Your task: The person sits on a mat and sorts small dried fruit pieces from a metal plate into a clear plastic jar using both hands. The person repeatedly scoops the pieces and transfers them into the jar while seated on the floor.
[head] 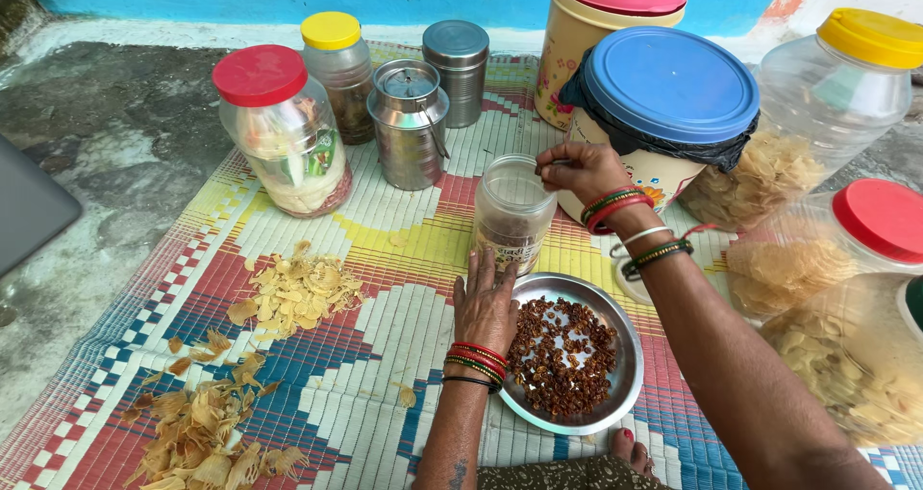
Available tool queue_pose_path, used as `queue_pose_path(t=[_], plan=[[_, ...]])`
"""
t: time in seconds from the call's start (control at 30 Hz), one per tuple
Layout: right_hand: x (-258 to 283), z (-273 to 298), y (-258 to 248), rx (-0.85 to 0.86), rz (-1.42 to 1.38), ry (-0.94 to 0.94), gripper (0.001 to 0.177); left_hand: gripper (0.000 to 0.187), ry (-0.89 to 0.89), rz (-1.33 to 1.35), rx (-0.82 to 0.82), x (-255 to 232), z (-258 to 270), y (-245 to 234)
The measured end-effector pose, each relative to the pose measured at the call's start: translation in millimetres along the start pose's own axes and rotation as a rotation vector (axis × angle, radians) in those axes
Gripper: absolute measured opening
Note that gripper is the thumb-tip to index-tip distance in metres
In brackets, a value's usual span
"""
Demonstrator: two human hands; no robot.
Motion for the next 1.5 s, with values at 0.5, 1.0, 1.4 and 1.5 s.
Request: queue_pose_path(t=[0.5, 1.0, 1.4, 1.5], plan=[[-72, 46, 13, -0.096, -0.059, 0.078, 0.014, 0.067, 0.015, 0.024, 0.018, -4, 2, -1], [-183, 159, 80, 0.412, 0.739, 0.553, 0.052, 0.068, 0.018, -0.039, 0.062, -3, 4, 27], [-136, 169, 126, 0.521, 0.856, 0.723, 0.092, 0.066, 0.026, -0.061, 0.012, 4, 1, 31], [-129, 170, 135, 0.501, 0.910, 0.682, 0.078, 0.066, 0.030, -0.074, 0.020, 4, 1, 33]])
Point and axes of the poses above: each hand's wrist, its own z-axis away from the middle knuckle, its own y-axis out of the palm, x = y × z, the point moved 1 cm from there along -z, towards the middle knuckle, and after that the axes turned 13 degrees about x, right-handed, at the moved point
